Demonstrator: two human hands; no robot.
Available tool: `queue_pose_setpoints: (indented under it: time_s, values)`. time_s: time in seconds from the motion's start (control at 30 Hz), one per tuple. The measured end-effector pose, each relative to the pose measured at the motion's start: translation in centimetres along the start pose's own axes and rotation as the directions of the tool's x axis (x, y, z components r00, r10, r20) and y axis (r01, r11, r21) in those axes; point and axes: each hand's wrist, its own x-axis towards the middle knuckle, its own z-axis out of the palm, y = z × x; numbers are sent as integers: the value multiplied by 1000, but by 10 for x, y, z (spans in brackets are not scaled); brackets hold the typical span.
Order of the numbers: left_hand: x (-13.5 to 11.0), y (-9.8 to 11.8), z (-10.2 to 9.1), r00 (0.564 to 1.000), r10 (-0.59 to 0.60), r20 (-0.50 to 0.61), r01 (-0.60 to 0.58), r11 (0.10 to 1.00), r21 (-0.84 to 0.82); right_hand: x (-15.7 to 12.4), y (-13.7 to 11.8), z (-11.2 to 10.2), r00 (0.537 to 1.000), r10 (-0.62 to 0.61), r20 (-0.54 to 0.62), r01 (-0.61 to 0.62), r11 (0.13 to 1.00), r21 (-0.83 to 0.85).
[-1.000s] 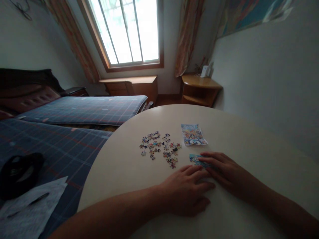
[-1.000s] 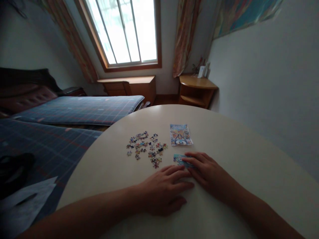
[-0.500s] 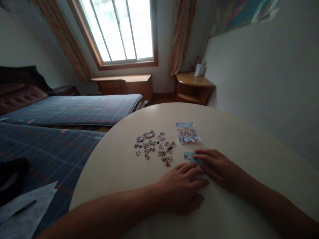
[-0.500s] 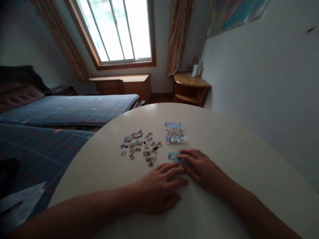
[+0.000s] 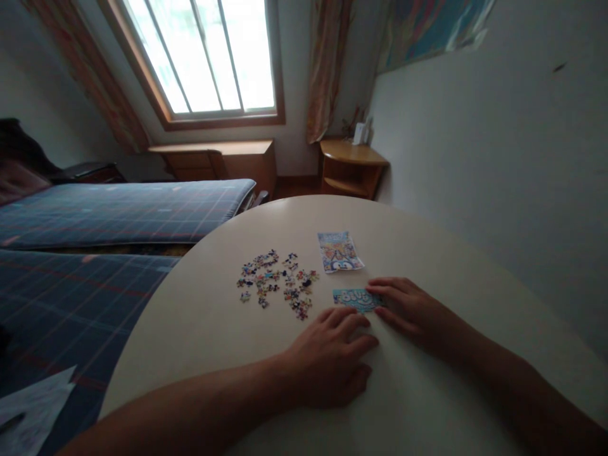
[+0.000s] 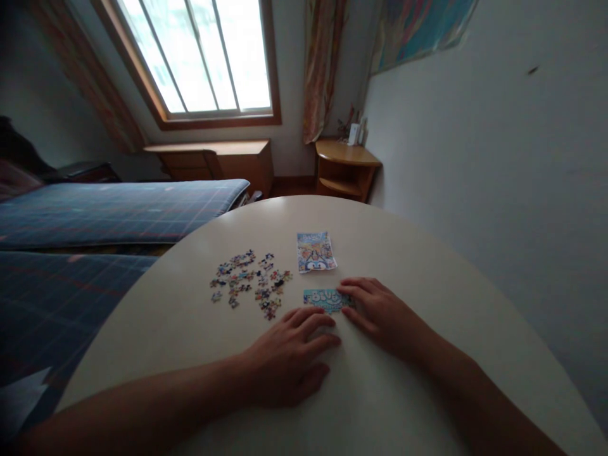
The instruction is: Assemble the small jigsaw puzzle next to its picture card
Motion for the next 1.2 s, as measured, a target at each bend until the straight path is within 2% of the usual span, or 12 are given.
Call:
queue_pose_setpoints:
  time_s: [0.77,0.83,0.9,1.03,1.1,1.2]
  values:
    - [-1,-1,0,1000,-2,-18,2,1000,-20,2,-2,-6,999,-10,31,9,1000,12]
    - [-3,-5,-1,997,-58,-40,59,998,4,3,-4,-7,999,-7,34,6,1000,14]
    - [-6,-12,-5,980,-172,-95,178,983,54,4,-6,-8,999,-4,44,4,1000,9]
    - [-11,-29,-15,895,-387,-223,429,883,191,4,-8,-9,997,-1,77,1,1000,-8]
    - [-13,-35,-20,866,-439,-240,492,834,250,4,-8,-9,996,0,90,2,1000,-12]
    - [-14,-38,-27,850,-482,-212,526,797,295,4,-9,-10,995,3,101,-2,1000,-9]
